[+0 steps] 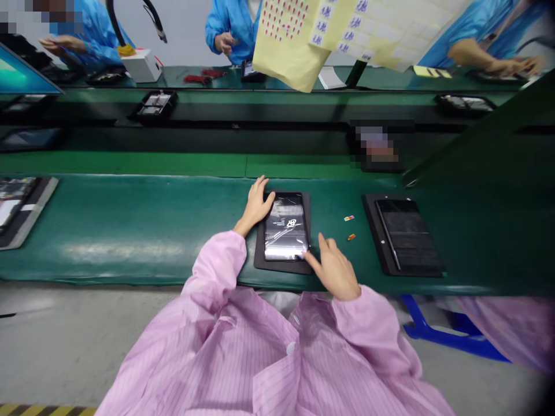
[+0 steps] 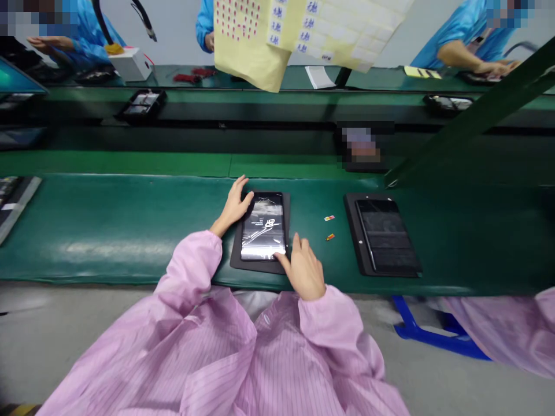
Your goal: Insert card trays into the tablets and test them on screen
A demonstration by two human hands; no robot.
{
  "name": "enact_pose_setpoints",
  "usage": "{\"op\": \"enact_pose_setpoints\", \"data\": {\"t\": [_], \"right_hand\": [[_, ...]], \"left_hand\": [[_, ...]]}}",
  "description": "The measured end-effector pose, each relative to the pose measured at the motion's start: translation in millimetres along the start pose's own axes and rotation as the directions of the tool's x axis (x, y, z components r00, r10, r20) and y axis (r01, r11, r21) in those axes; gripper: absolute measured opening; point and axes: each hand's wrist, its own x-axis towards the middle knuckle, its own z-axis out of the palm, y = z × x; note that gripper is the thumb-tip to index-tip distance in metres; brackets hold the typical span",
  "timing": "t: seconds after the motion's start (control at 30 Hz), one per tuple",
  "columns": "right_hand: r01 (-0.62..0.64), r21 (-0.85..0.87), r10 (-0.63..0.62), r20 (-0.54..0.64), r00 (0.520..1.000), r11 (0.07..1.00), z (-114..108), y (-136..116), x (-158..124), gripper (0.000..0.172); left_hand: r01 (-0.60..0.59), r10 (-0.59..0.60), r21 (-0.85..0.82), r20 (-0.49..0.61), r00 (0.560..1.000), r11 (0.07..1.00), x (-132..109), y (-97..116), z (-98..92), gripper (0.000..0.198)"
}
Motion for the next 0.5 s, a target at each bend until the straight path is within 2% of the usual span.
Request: {"op": "enact_pose_setpoints", "data": {"t": [0.1, 0.17, 0.23, 0.27, 0.3, 0.33, 0.37, 0.4, 0.43, 0.47, 0.5], "right_hand": [[-0.014, -0.133, 0.017, 0.024, 1.0, 0.991, 13.9, 8.8, -28.4, 0.093], [-0.01, -0.187, 0.012, 0.01, 1.0, 0.982, 15.7, 18.0, -23.3, 0.104], [-0.018, -0.251, 0.002, -0.064, 0.998, 0.968, 9.3, 27.4, -1.6, 0.107], [-0.042, -0.273, 0.007, -0.13, 0.991, 0.961, 4.4, 30.9, 12.6, 0.103], [-0.082, -0.282, 0.024, -0.206, 0.978, 0.956, -0.6, 33.1, 27.2, 0.094], [-0.125, -0.274, 0.048, -0.271, 0.961, 0.954, -5.0, 33.8, 40.9, 0.085], [-0.154, -0.251, 0.072, -0.308, 0.949, 0.956, -8.2, 33.1, 52.7, 0.076], [-0.166, -0.221, 0.091, -0.312, 0.946, 0.961, -10.1, 31.3, 61.5, 0.068], [-0.167, -0.189, 0.106, -0.293, 0.95, 0.968, -10.9, 28.8, 66.8, 0.063], [-0.163, -0.154, 0.118, -0.267, 0.957, 0.975, -10.9, 26.1, 68.2, 0.059], [-0.163, -0.111, 0.132, -0.247, 0.96, 0.98, -10.3, 23.7, 65.8, 0.056]], "left_hand": [[-0.131, 0.11, 0.078, 0.234, 0.966, 0.988, 32.6, -1.3, -5.9, 0.039], [-0.149, 0.102, 0.134, 0.303, 0.947, 0.98, 35.8, -2.5, -16.0, 0.042], [-0.051, -0.002, 0.227, 0.229, 0.973, 0.973, 19.2, -1.9, -36.1, 0.048], [0.053, -0.1, 0.28, 0.154, 0.983, 0.959, 3.5, 0.1, -50.1, 0.052], [0.198, -0.234, 0.323, 0.077, 0.969, 0.925, -16.2, 3.8, -66.1, 0.057], [0.35, -0.383, 0.356, 0.026, 0.923, 0.867, -39.2, 9.4, -83.3, 0.063], [0.476, -0.531, 0.358, 0.07, 0.844, 0.803, -63.8, 16.6, -100.4, 0.068], [0.573, -0.645, 0.307, 0.244, 0.724, 0.76, -88.5, 25.0, -116.3, 0.071], [0.646, -0.672, 0.233, 0.436, 0.598, 0.727, -111.1, 33.5, -129.6, 0.071], [0.682, -0.612, 0.178, 0.636, 0.47, 0.709, -129.9, 41.0, -139.4, 0.07], [0.694, -0.495, 0.112, 0.781, 0.381, 0.712, -143.4, 46.5, -145.0, 0.067]]}}
